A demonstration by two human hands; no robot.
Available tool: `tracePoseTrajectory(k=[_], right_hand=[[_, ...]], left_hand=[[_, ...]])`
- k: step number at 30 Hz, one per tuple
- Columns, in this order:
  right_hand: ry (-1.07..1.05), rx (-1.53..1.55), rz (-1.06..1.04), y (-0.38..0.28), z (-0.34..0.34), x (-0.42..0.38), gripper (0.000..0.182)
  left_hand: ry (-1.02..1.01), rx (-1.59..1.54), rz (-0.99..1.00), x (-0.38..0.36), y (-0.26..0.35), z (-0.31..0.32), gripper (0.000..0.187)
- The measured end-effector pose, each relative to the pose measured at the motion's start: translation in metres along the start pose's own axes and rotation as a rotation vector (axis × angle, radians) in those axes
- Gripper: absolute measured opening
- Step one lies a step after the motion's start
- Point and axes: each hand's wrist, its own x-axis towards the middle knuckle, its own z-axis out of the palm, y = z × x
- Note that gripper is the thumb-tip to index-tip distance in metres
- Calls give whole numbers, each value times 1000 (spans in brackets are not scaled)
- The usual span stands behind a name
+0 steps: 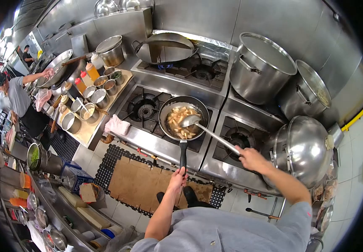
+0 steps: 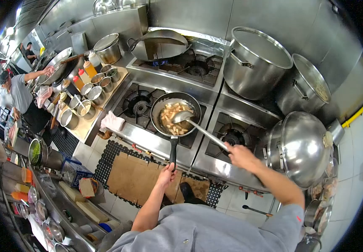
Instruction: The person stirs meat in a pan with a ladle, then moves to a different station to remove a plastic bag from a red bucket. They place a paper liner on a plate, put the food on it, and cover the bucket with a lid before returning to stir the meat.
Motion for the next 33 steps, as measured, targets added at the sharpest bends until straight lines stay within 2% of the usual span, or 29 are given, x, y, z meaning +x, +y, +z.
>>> tracePoseTrajectory(k=[4, 5, 7, 8, 9, 11, 12, 14, 15, 18, 20, 23, 24, 27, 29, 31, 32, 33], right_hand=[[101, 129, 3, 6, 57, 18, 52], [107, 136, 2, 7, 60, 16, 52], [228, 355, -23, 3, 62, 13, 53], [197, 380, 65, -6, 54, 8, 53], [197, 380, 62, -4, 58, 11, 53], [336, 436, 30, -4, 67, 18, 53], [333, 436, 31, -5, 72, 21, 53], [126, 576, 329, -29, 65, 31, 53], [253, 574, 195, -13, 98, 37, 54], [175, 484, 173, -23, 80, 14, 54], [213, 535, 26, -8, 73, 3, 54], [313, 473, -15, -8, 62, 15, 53], [212, 569, 142, -15, 51, 24, 52], [274, 430, 87, -4, 62, 69, 51], [199, 489, 121, -14, 56, 78, 53], [115, 385, 38, -16, 54, 77, 55], [24, 341, 39, -14, 50, 73, 55], [23, 343, 46, -8, 48, 65, 55]], left_hand=[[-5, -7, 3, -1, -4, 1, 26], [-9, -4, 6, 2, -7, 0, 26], [-7, 9, 19, 4, -6, -5, 26], [1, 17, 33, 3, -7, -4, 26], [8, 22, 45, 4, -9, -4, 27], [25, 30, 47, 3, -8, -3, 27], [27, 22, 38, 3, -8, -3, 27], [25, 11, 34, 2, -8, 0, 27], [34, 21, 36, 2, -8, 0, 27], [40, 39, 37, 3, -10, -3, 27], [35, 49, 36, 2, -7, -2, 28], [29, 19, 31, -2, -9, -2, 27], [25, 21, 32, -2, -9, -2, 27], [32, 14, 28, 3, -10, -3, 27], [45, 7, 15, 2, -9, -3, 27], [39, -23, 20, 2, -10, -1, 27], [36, -20, 13, 2, -11, 0, 27], [48, 1, 19, 2, -11, 1, 28]])
